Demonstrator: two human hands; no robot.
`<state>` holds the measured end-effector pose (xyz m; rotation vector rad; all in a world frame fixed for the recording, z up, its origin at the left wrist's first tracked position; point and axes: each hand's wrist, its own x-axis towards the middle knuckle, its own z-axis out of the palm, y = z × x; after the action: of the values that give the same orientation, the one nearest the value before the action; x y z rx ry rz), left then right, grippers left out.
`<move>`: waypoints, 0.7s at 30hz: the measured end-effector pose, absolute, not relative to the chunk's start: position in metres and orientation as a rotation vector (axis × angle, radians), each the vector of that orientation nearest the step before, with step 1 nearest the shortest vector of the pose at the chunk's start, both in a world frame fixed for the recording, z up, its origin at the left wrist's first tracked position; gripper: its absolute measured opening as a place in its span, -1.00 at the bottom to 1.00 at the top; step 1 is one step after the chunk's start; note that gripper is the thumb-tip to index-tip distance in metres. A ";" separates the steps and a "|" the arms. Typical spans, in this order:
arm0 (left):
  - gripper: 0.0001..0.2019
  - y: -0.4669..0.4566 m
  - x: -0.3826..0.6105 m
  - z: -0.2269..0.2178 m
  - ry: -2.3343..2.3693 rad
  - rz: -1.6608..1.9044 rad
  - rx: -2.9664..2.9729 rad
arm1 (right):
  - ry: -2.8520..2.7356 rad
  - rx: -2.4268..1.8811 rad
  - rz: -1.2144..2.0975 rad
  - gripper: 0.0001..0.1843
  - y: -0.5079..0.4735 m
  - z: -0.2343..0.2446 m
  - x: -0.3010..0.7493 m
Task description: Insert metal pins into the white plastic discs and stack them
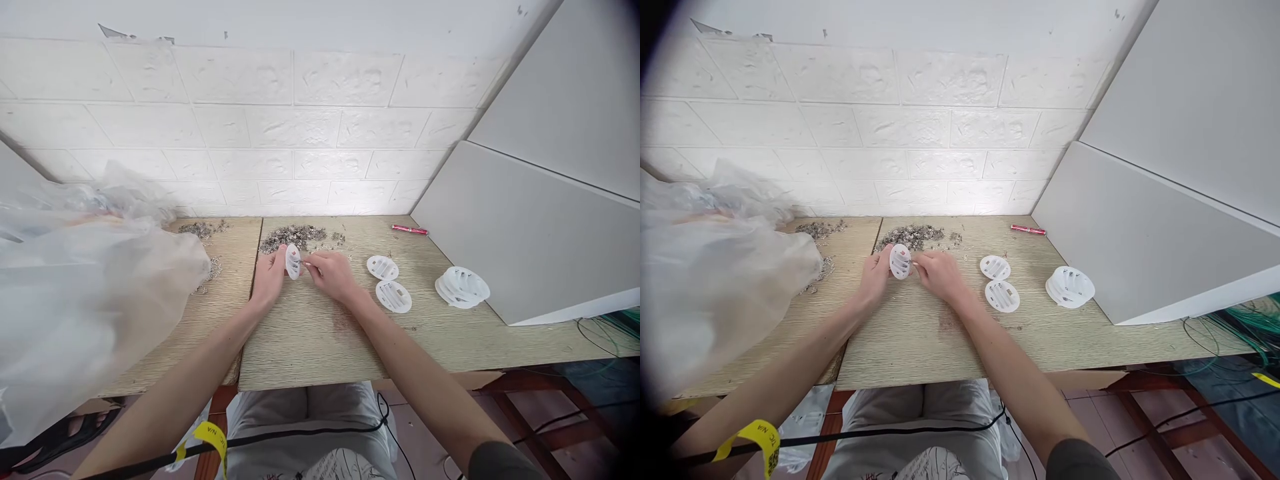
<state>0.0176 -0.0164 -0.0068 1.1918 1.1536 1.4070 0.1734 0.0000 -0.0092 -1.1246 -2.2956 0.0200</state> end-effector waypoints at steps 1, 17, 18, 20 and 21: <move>-0.53 -0.017 0.018 -0.007 1.161 1.405 1.198 | -2.294 -1.124 0.018 -0.75 0.000 -0.010 0.173; -0.50 -0.021 0.021 -0.006 1.275 1.397 1.270 | -2.316 -1.122 -0.033 -0.73 0.002 -0.013 0.170; -0.50 -0.022 0.021 -0.006 1.283 1.391 1.276 | -2.322 -1.122 -0.033 -0.74 0.002 -0.014 0.170; -0.51 -0.022 0.020 -0.006 1.288 1.385 1.281 | -2.332 -1.132 -0.028 -0.74 0.002 -0.014 0.170; -0.51 -0.022 0.020 -0.006 1.286 1.385 1.283 | -2.335 -1.140 -0.025 -0.74 0.002 -0.014 0.169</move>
<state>0.0203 -0.0224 -0.0056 1.2834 1.2857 1.3852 0.1694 0.0021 -0.0139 -1.1402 -2.3353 -0.0254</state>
